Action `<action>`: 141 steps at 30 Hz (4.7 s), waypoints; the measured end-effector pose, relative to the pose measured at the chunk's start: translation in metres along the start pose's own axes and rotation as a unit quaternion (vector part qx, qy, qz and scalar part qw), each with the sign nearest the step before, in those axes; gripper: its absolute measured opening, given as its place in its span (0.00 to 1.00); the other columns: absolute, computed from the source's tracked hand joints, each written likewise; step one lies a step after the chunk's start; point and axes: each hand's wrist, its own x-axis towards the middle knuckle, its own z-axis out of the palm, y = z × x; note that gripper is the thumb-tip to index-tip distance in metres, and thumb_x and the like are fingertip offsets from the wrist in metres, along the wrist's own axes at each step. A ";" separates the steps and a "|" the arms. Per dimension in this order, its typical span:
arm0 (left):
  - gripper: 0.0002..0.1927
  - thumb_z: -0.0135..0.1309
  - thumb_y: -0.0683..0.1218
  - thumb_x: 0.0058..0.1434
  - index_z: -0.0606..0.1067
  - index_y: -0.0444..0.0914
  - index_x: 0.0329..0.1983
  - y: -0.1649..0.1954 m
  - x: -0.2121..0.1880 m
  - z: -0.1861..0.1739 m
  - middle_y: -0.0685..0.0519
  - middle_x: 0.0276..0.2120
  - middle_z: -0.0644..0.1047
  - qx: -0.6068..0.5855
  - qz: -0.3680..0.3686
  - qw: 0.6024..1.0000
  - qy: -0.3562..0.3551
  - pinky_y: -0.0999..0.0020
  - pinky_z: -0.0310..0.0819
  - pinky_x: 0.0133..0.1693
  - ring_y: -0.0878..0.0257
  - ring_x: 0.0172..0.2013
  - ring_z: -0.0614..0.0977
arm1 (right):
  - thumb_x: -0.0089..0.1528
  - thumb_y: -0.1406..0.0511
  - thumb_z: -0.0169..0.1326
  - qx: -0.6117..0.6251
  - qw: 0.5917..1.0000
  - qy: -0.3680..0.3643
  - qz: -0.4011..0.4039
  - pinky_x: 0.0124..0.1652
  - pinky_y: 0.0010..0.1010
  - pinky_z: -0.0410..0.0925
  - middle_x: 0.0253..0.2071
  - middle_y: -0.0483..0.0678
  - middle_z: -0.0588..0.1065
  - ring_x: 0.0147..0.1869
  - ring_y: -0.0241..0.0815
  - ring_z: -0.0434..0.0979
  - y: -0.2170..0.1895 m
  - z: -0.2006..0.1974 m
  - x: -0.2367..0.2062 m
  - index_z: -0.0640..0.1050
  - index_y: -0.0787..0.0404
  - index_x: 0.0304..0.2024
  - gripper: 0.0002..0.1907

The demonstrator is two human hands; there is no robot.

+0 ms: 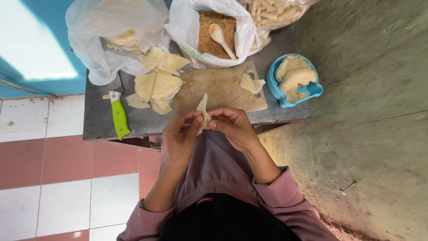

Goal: The person sits at a low table and folds thin pastry wrappers one at a time, pinching the edges closed over a small amount of filling and setting the folded pieces aside. They occasionally reach into a bag of brown filling with a spoon and place folded pieces near a blue bowl.

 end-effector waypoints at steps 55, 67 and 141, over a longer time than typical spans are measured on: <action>0.19 0.51 0.41 0.68 0.70 0.33 0.61 -0.054 0.063 -0.039 0.53 0.49 0.81 -0.177 -0.153 0.965 -0.121 0.72 0.82 0.40 0.70 0.44 0.83 | 0.64 0.77 0.56 -0.206 0.977 0.000 0.059 0.45 0.24 0.73 0.44 0.43 0.76 0.45 0.32 0.76 -0.020 0.009 0.076 0.73 0.67 0.64 0.25; 0.21 0.55 0.44 0.65 0.74 0.40 0.62 -0.038 0.086 -0.003 0.46 0.42 0.83 0.266 0.004 0.960 -0.084 0.55 0.76 0.41 0.46 0.42 0.84 | 0.61 0.76 0.59 -0.591 0.763 0.215 -0.150 0.44 0.33 0.73 0.49 0.56 0.76 0.43 0.47 0.79 -0.011 -0.010 0.046 0.77 0.66 0.56 0.20; 0.21 0.60 0.41 0.66 0.77 0.29 0.62 -0.014 0.088 -0.049 0.37 0.55 0.73 0.420 0.209 0.875 0.118 0.48 0.68 0.52 0.42 0.52 0.75 | 0.68 0.75 0.51 -0.081 0.970 0.223 -0.050 0.35 0.36 0.79 0.36 0.61 0.81 0.35 0.48 0.85 0.016 -0.003 0.039 0.72 0.70 0.47 0.05</action>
